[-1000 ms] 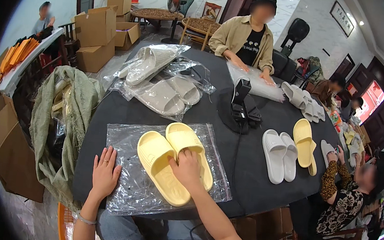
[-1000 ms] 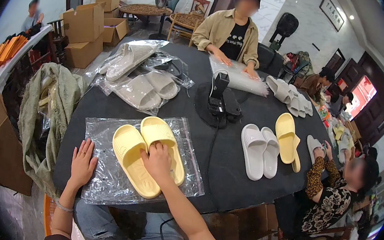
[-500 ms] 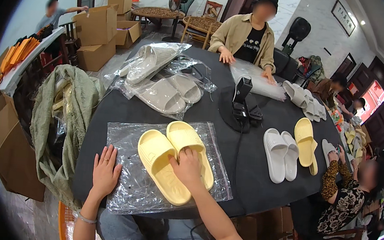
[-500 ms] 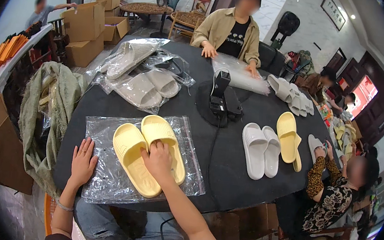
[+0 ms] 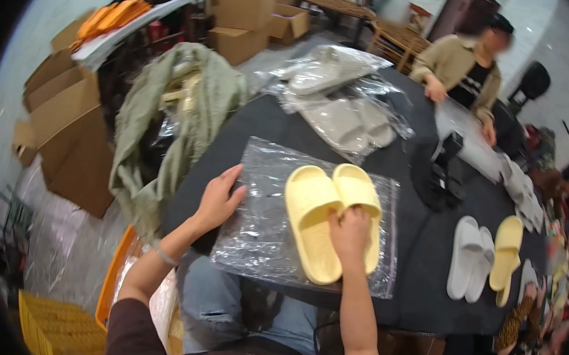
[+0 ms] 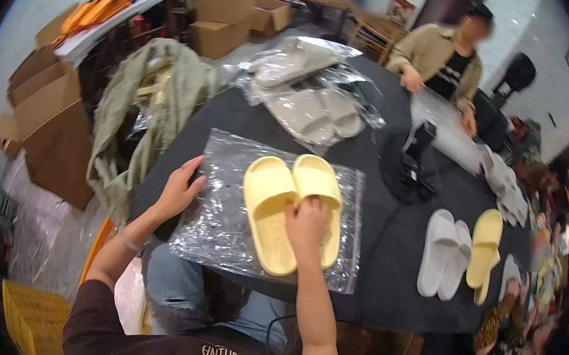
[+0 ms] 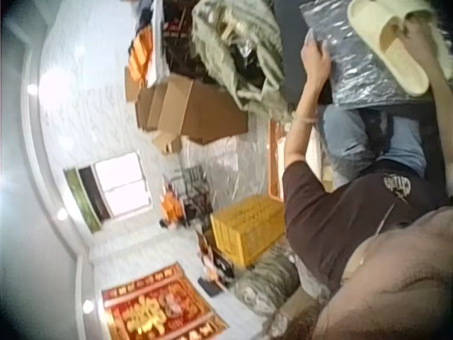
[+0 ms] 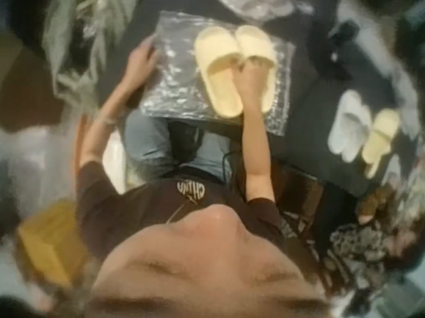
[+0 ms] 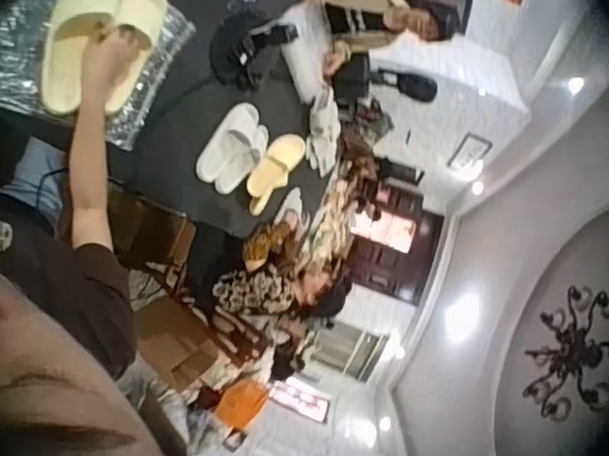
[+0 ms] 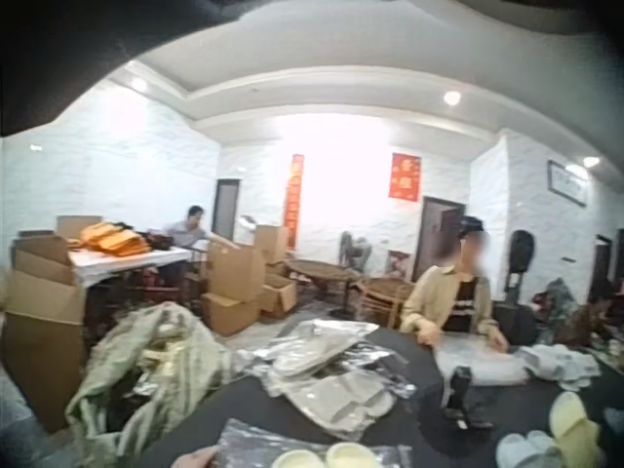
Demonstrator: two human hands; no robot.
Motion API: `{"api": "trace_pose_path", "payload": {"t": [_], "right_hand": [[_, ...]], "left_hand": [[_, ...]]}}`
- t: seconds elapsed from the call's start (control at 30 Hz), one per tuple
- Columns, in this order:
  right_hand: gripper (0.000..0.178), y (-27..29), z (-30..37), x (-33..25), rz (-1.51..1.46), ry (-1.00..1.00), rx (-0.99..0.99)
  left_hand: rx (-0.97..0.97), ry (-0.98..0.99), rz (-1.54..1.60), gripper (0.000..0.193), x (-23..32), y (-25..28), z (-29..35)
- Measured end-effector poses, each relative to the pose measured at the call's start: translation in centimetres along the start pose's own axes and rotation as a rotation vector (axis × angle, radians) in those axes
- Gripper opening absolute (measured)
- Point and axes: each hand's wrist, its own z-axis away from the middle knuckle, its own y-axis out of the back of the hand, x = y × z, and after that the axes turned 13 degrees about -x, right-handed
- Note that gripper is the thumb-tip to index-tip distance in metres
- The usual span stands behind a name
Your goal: The person packs pairs of slippers into clear plastic bags. They retrieve slippers from a large sack, place them on a table, and insert them into bags. The person handles yellow, white, and black slippers, placing the packaged pairs on the table or into a crate.
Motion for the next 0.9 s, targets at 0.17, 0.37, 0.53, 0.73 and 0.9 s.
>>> {"api": "trace_pose_path", "payload": {"t": [0.17,0.37,0.53,0.73,0.9], "right_hand": [[0.028,0.3,0.2,-0.5,-0.093,0.044,-0.049],[0.027,0.2,0.1,0.0,-0.076,0.056,-0.016],[0.027,0.2,0.0,0.0,-0.089,0.033,0.0],[0.03,0.5,0.0,0.6,-0.088,-0.004,-0.012],[0.031,0.0,0.2,-0.1,-0.067,0.024,0.015]], "left_hand": [[0.05,0.187,0.022,0.044,-1.4,1.3,-6.3],[0.136,0.363,0.005,0.029,-1.8,-0.1,-11.0],[0.305,0.182,-0.467,0.026,-1.8,-3.1,-10.9],[0.195,-0.02,-0.47,0.035,1.2,-2.4,-8.8],[-0.081,0.155,-0.52,0.055,-0.1,-3.2,-5.8]]}}
